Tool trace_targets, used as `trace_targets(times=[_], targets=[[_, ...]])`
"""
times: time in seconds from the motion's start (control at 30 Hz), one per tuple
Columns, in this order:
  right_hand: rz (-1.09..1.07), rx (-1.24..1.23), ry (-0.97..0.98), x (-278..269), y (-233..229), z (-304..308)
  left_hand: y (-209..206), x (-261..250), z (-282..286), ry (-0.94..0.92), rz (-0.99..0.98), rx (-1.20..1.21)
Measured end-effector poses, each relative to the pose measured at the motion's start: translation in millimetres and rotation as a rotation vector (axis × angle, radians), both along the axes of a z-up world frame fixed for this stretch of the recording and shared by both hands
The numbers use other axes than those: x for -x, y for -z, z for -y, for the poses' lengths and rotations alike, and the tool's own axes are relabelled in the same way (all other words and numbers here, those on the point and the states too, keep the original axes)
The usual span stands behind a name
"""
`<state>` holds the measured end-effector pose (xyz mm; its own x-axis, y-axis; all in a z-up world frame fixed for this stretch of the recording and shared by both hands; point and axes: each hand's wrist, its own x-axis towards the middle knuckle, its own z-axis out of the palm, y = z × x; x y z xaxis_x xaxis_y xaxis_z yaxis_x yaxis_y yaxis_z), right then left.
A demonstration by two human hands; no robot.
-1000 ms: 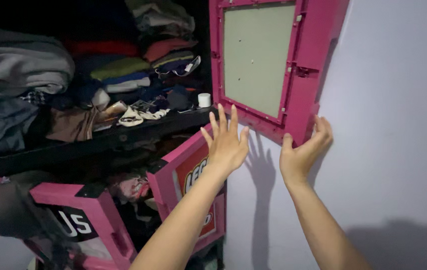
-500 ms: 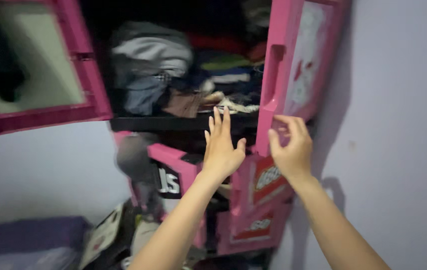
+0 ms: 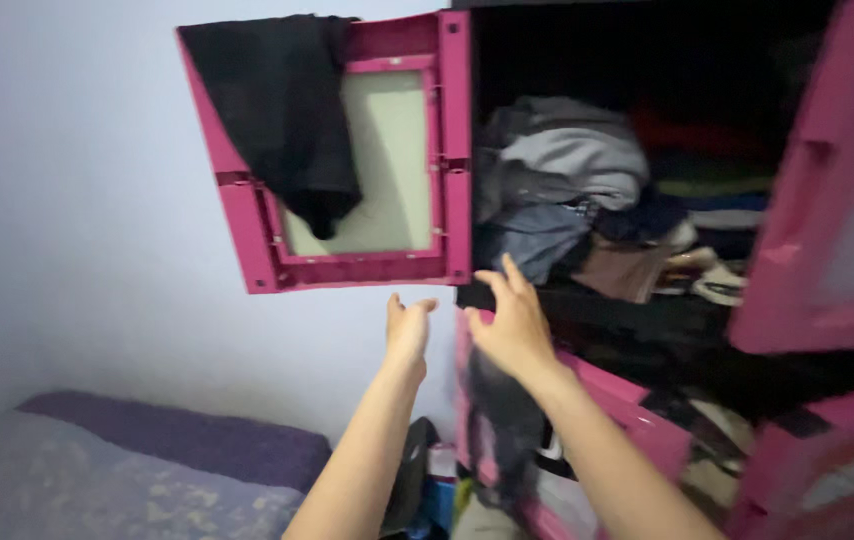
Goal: The person organizes a cluttered bedroom by folding and hanging clothes. They pick up garments from a pink storage unit, fold them, and hang them on a wall-mounted rack. They also fold a grey hoodie and place it into a pink cabinet.
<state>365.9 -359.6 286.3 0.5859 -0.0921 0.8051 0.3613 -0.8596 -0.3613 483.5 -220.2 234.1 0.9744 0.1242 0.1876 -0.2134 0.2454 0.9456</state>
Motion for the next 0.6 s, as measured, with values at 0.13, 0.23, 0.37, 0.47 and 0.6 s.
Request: trace_targets(times=[0.13,0.23,0.37,0.47,0.6], targets=[[0.001,0.022,-0.156,-50.1,23.4,-61.8,27.6,-84.2,-82.2,-0.099,-0.219,0.384],[-0.020,0.023,-0.192,-69.6,36.9,-86.4,37.0,-120.5,-132.6,0.039,-0.198,0.691],[-0.099,0.011,-0.188,-74.8,45.0,-94.6,34.9,-124.5,-160.0,0.246,-0.075,1.080],[-0.104,0.053,-0.173,-59.2,43.9,-84.2,36.3,-97.2,-157.3,0.250,-0.063,1.020],[-0.056,0.087,-0.149,-34.4,20.4,-76.9,28.2,-53.2,-153.0,0.195,0.022,0.831]])
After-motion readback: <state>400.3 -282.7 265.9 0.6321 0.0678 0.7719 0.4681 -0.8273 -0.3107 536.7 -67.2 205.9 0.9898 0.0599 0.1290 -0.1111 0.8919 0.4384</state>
